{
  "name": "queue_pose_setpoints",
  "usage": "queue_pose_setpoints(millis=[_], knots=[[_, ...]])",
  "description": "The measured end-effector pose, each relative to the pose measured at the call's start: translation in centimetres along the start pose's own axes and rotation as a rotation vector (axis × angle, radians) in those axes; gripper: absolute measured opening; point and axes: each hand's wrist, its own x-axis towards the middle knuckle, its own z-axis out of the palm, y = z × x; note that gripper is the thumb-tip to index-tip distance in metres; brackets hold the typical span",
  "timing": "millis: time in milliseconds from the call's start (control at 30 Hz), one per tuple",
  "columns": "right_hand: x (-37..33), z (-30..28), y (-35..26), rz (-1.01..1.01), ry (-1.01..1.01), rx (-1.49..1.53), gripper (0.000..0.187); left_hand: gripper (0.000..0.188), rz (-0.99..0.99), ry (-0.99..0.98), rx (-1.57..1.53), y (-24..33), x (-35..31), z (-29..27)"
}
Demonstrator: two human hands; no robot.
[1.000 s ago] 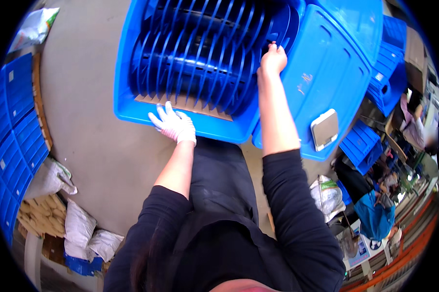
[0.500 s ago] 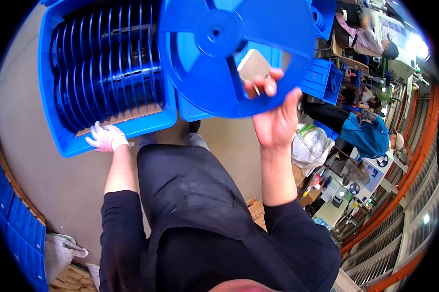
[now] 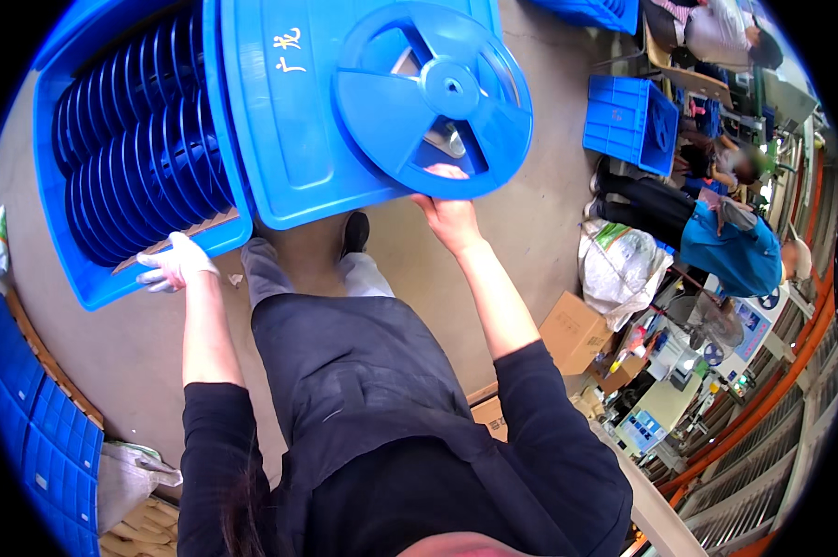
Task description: The person removes blue plastic spools from a cardboard box, stacks them, and then places them into blue plastic bins. They use a digital scale to weigh the spools before placing them into the bins. The person continues to fill the bins with spools until they are full.
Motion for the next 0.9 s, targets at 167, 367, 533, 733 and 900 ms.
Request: queue_pose_setpoints(millis=[167,367,533,733,900], knots=[[-0.2,2.2,3.1,-0.018,0.084,-0.067,0.034,0.08,-0.168,-0.099,-0.181,1.8,-2.9,-0.4],[-1.2,3.6,7.4,-0.08,0.08,-0.117,0.039,0.066,-0.09,-0.019,-0.067,2.0,-2.8,1.2],[-0.5,2.9,8.8,-0.061,0.095,-0.09,0.046,0.067,-0.08,-0.032,-0.053,3.5,-4.2,1.0],[-1.5,3.9,8.0,0.039,0.121,-0.223,0.048,0.067,-0.073,-0.036,-0.063,3.4,-4.1,1.0],[-3.1,4.0,8.4,-0.023,0.12,-0.315,0.045,0.065,-0.052,0.002,-0.042,3.6,-4.1,1.3]])
